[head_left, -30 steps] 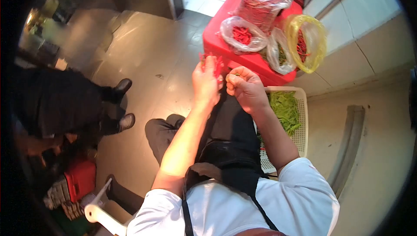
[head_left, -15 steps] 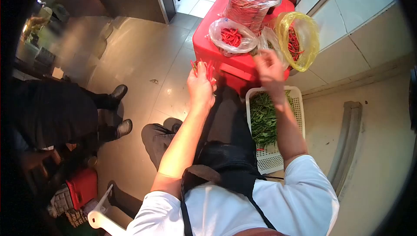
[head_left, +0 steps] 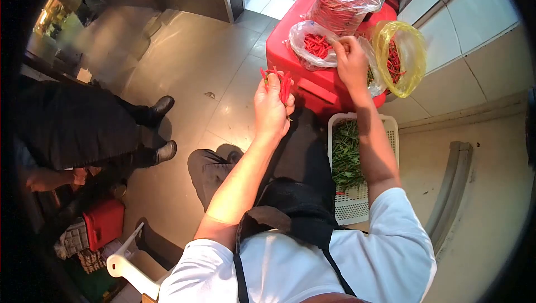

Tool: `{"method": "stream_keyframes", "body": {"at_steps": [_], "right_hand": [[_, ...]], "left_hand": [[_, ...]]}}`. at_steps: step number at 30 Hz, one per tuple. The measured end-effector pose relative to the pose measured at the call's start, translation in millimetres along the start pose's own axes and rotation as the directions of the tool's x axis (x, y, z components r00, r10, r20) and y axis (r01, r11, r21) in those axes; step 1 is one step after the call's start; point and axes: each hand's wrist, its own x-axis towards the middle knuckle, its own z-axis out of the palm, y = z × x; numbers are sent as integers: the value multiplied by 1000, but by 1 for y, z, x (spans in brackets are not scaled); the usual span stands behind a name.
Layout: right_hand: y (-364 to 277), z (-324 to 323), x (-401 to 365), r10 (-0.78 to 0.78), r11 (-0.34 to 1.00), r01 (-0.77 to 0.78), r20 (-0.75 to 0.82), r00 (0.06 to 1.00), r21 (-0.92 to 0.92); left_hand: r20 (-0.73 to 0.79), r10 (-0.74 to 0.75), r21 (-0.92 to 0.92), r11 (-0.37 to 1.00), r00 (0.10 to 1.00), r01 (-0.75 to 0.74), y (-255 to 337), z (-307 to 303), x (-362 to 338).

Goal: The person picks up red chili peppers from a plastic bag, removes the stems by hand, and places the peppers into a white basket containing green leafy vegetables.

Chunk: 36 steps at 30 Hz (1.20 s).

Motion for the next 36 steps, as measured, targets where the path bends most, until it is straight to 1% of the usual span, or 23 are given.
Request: {"method": "stream_keyframes", "body": {"at_steps": [1, 2, 4, 5, 6, 7, 8, 10, 13, 16, 19, 22, 25, 28, 29, 30, 31, 32, 33, 34, 35, 36], "right_hand": [[3, 3, 7, -74, 991, 78, 42, 996, -108], [6, 6, 6, -54, 998, 58, 92, 994, -37], [-16, 8, -8, -35, 994, 13, 208, 978, 107], [-55, 1, -22, 65, 895, -217, 367, 928, 389], [-72, -2, -35, 32, 877, -247, 463, 886, 412], [-85, 1, -49, -8, 901, -210, 500, 866, 379], [-96, 1, -57, -198, 957, 72, 451, 870, 280], [-110, 8, -71, -207, 934, 52, 418, 885, 352], [-114, 8, -74, -253, 941, 138, 372, 893, 311], [-112, 3, -75, -132, 921, -88, 518, 845, 379], [-125, -4, -74, -14, 806, -380, 657, 754, 454], [-119, -5, -77, 39, 865, -339, 624, 780, 369], [-117, -14, -76, 68, 795, -371, 536, 841, 481], [-114, -12, -79, 87, 863, -202, 258, 962, 462], [-117, -6, -82, -17, 941, -2, 53, 998, 338], [-117, -1, -85, -189, 965, 187, -6, 982, 182], [-114, 4, -88, -363, 931, 364, -37, 931, 11], [-110, 9, -92, -529, 840, 517, -38, 848, -165], [-106, 15, -99, -543, 836, 541, 3, 840, -91], [-98, 22, -110, -512, 858, 511, -3, 859, -47], [-97, 28, -118, -430, 901, 429, -10, 903, -66], [-97, 28, -121, -455, 889, 456, -30, 890, 48]], "left_hand": [[18, 2, 6, 1000, 1000, -2, 0, 0, -2], [35, 9, 12, 1000, 999, -9, 1, -2, -4], [50, 29, 27, 999, 998, -31, 6, -3, -1], [42, 30, 38, 999, 999, -31, 6, -6, -1], [36, 23, 52, 998, 999, -25, 6, -9, -2], [29, 31, 57, 998, 999, -32, 6, -9, -3], [39, 37, 44, 998, 999, -39, 3, -10, -2], [73, 52, 23, 998, 996, -53, -1, -12, 0], [45, 40, 24, 999, 998, -41, 0, -9, -5], [70, 10, 52, 999, 998, -14, 0, -15, -6], [104, -96, 19, 995, 990, 95, 1, -25, -2], [73, -225, -81, 970, 972, 231, -4, -34, 1], [9, -309, -176, 936, 951, 306, -5, -41, 5], [19, -276, -247, 930, 961, 272, -6, -36, 3], [19, -286, -235, 930, 958, 282, -7, -31, 1], [20, -296, -222, 930, 955, 293, -6, -24, -3], [24, -305, -209, 930, 952, 303, -6, -18, -7], [1, -265, -224, 940, 964, 259, -9, -11, -9], [-19, -226, -237, 947, 974, 215, -12, -5, -11], [-37, -187, -249, 953, 982, 173, -15, 1, -14], [-46, -183, -115, 977, 982, 177, -14, -9, -13], [-23, -135, -118, 984, 991, 131, -19, -16, -10]]}}
